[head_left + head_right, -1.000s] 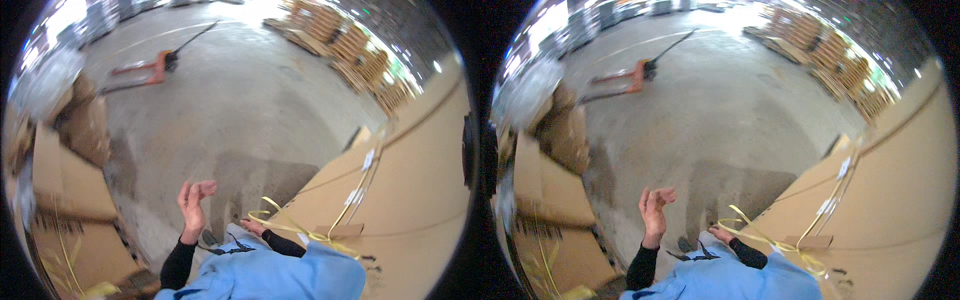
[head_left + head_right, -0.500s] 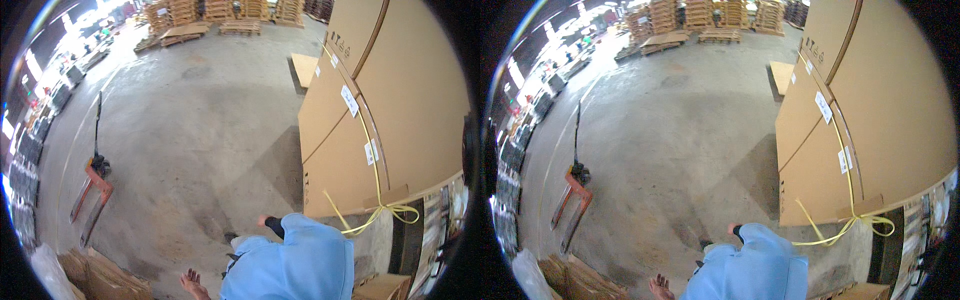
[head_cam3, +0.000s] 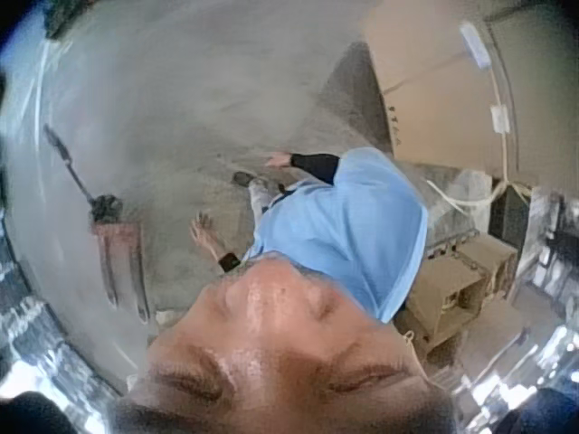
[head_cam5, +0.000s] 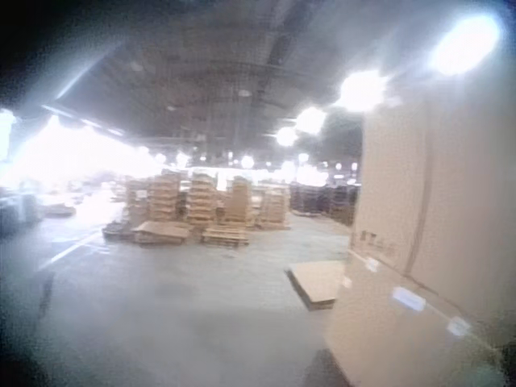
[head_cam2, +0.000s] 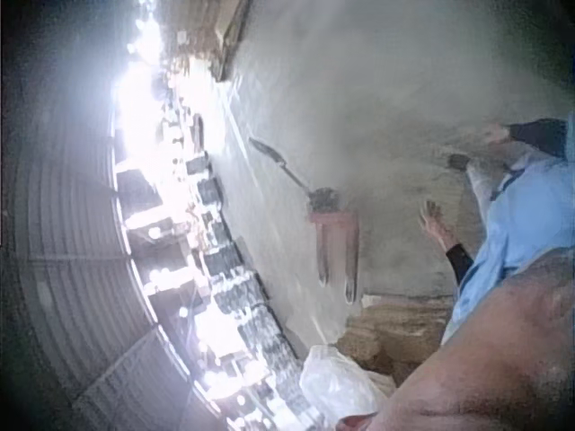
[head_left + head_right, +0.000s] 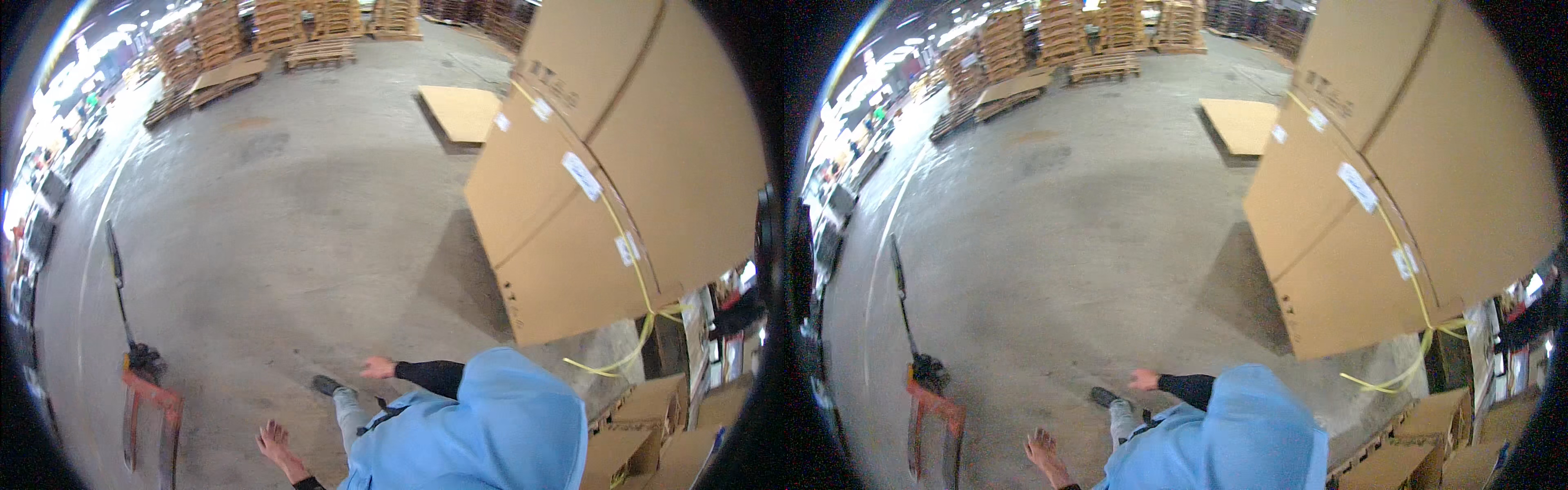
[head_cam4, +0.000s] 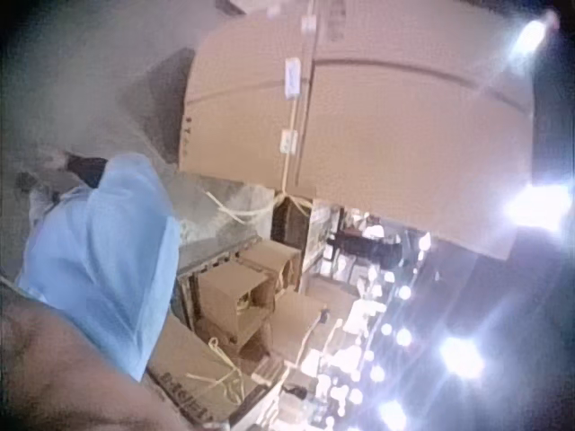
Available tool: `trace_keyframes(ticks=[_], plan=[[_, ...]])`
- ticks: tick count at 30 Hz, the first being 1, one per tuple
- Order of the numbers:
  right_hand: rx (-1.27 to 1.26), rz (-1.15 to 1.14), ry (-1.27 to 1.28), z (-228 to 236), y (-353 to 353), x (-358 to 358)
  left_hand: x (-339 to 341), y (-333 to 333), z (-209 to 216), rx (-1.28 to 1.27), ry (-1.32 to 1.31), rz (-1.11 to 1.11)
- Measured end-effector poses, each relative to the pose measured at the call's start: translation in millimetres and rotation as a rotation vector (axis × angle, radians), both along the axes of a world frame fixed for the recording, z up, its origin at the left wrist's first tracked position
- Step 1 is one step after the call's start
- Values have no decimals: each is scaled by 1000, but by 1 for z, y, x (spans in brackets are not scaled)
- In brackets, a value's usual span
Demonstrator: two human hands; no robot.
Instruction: The person uses a manual pallet jack to lift and move a stack of large cardboard boxes across a warehouse floor. They navigate around other pallets and boxes, then retrieve a wooden pallet from a nearby stack.
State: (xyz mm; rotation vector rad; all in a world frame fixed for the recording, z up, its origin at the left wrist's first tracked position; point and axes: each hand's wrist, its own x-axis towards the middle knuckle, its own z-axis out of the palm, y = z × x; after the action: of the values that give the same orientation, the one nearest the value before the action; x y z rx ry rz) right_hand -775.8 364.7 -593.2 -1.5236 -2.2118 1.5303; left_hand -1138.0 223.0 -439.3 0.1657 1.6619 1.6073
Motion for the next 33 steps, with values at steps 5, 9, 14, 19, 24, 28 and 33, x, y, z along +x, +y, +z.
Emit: trace_keyframes(ticks=[5,9,14,19,24,28,33], plan=[[-48,140,-341,-9,66,22,-165,155,32,96,-13,67],[-298,-518,-210,-9,158,4,-281,259,81,250,255,15],[-176,-603,-291,-29,267,-72,-399,407,117,162,285,54],[-48,-159,-284,-54,373,-193,-417,574,54,-13,253,-151],[-14,-328,-38,-9,543,-329,-441,653,-5,-324,235,-308],[-24,-351,80,54,685,-413,-470,729,-36,-492,205,-453],[100,-597,192,18,796,-440,-526,829,-70,-630,209,-546]])
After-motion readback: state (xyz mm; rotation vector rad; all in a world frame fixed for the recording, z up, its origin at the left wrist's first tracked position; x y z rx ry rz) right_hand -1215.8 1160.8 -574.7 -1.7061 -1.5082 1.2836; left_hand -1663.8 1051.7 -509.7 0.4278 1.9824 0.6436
